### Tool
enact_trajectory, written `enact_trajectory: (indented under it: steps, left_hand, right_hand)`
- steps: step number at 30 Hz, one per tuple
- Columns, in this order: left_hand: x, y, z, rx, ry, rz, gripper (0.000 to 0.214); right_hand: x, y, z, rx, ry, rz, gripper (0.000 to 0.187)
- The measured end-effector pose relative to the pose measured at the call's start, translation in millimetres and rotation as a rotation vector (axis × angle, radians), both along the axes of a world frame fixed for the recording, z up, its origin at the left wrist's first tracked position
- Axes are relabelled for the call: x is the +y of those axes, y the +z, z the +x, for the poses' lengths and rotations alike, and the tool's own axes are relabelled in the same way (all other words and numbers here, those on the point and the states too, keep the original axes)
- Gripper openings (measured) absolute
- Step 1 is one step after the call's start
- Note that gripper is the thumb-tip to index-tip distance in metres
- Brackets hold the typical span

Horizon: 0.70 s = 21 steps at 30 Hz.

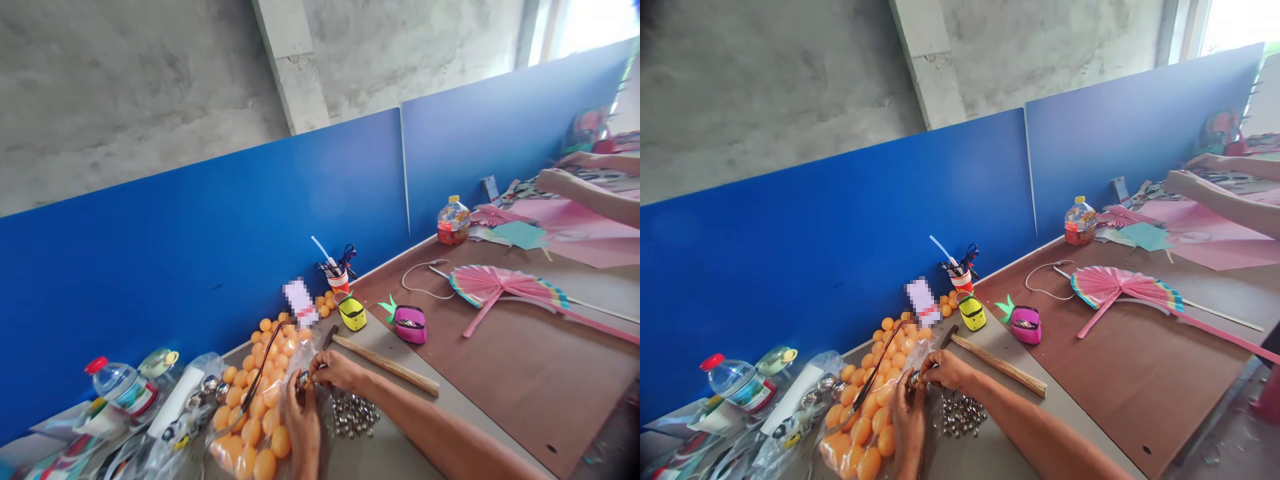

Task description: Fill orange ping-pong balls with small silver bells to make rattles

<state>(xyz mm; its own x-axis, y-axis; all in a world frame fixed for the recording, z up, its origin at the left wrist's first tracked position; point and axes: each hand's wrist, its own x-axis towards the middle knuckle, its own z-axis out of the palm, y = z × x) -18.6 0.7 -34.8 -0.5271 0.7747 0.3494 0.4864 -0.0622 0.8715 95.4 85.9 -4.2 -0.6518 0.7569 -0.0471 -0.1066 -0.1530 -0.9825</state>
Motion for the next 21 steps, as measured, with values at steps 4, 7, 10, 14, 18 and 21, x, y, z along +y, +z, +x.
enact_trajectory:
  steps: [4, 7, 10, 14, 18, 21]
  left_hand:
    - [-0.8, -2.3, 0.2, 0.035, -0.005, 0.020, 0.047]
    - [-0.4, -3.8, 0.2, 0.056, -0.007, 0.028, 0.047]
    - [0.6, -4.9, -0.1, 0.083, -0.001, 0.029, 0.045]
    - [0.8, -4.2, 0.5, 0.110, 0.015, 0.021, 0.041]
    - [-0.1, -2.5, 1.6, 0.126, -0.007, 0.026, 0.039]
    - [-0.3, -3.1, 1.3, 0.134, -0.004, 0.047, 0.041]
  right_hand:
    - [0.7, 0.5, 1.3, -0.027, 0.011, -0.004, 0.007]
    - [1.6, 0.6, 2.4, -0.041, 0.024, 0.000, 0.008]
    - [1.8, 0.5, 2.8, -0.055, 0.033, 0.027, 0.009]
    - [0.9, 0.0, 2.1, -0.062, 0.034, 0.011, 0.009]
    - [-0.9, -0.9, 0.5, -0.050, 0.009, -0.053, 0.009]
    - [-2.0, -1.8, -1.1, -0.037, -0.016, -0.073, 0.010]
